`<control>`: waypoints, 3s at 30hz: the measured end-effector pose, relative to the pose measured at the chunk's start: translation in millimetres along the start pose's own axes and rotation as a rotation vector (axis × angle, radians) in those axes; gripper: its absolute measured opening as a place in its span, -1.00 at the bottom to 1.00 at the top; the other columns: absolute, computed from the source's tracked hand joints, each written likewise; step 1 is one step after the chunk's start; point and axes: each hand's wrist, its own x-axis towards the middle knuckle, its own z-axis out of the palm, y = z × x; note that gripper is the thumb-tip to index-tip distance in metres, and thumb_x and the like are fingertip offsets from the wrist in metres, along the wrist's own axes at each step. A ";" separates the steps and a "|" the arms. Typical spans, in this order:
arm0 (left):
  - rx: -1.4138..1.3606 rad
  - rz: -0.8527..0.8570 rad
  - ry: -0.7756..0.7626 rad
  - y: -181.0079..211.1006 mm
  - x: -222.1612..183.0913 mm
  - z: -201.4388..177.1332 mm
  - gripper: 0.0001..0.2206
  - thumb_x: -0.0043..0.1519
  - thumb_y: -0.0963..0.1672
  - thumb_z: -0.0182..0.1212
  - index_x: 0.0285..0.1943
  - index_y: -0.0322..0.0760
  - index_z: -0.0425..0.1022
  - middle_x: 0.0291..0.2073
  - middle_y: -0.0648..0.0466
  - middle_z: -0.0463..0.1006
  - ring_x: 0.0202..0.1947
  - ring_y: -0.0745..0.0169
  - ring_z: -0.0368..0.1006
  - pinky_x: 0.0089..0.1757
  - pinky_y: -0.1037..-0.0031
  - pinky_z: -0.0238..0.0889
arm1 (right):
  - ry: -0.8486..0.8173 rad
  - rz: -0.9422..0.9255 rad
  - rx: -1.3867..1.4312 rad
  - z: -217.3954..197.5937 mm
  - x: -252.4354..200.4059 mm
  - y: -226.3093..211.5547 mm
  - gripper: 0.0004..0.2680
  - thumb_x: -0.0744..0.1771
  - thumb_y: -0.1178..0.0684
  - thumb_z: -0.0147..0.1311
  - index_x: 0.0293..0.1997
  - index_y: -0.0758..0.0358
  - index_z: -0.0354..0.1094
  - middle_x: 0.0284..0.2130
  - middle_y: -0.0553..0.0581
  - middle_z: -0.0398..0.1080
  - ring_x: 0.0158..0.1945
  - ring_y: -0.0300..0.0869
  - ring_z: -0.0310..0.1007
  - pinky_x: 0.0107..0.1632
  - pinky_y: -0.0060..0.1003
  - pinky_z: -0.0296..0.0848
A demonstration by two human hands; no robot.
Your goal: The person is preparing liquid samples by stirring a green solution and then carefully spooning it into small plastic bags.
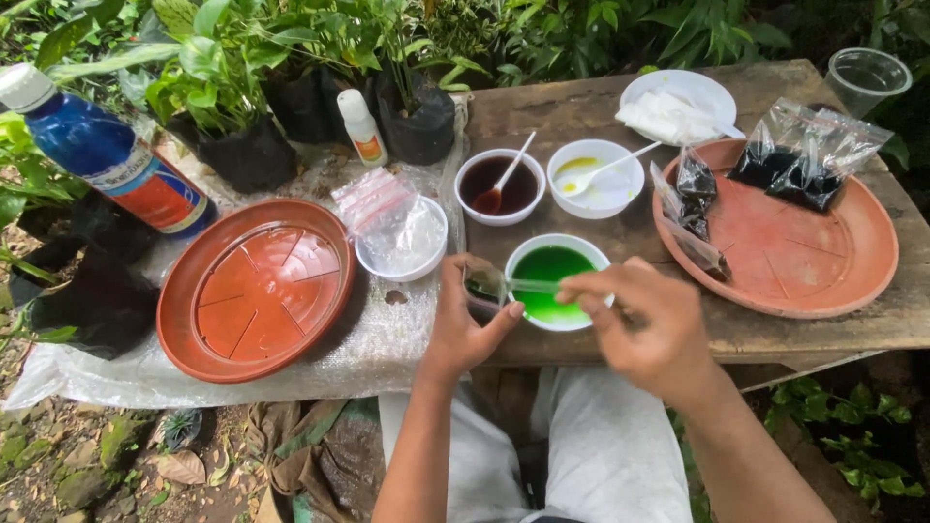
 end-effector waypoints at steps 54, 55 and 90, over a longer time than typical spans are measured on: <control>0.006 0.016 0.019 -4.2 3.2 2.1 -0.50 0.11 0.06 0.40 -0.02 -0.19 0.21 -0.32 -0.01 0.47 -0.20 0.06 0.49 -0.03 0.15 0.36 | 0.391 0.619 0.348 -1.1 -65.8 115.9 -0.88 0.44 0.19 0.00 -0.05 0.44 0.46 -0.38 0.36 0.53 -0.53 -0.19 0.49 -0.33 -0.46 0.45; 0.008 0.013 0.022 -2.8 2.6 2.8 -0.50 0.11 0.06 0.40 -0.02 -0.19 0.21 -0.32 -0.01 0.47 -0.20 0.06 0.49 -0.03 0.15 0.36 | 0.386 0.620 0.351 -1.8 -66.7 116.9 -0.88 0.44 0.19 0.00 -0.05 0.44 0.46 -0.38 0.36 0.53 -0.53 -0.19 0.49 -0.33 -0.46 0.45; -0.024 0.021 0.036 -12.1 2.4 3.4 -0.53 0.17 0.03 0.36 0.01 -0.26 0.21 -0.28 -0.03 0.43 -0.14 0.04 0.45 -0.01 0.13 0.35 | 0.084 0.073 0.089 -1.6 -10.3 4.2 -0.87 0.36 0.16 0.05 -0.25 0.29 0.57 -0.50 0.13 0.56 -0.52 -0.14 0.51 -0.34 -0.29 0.49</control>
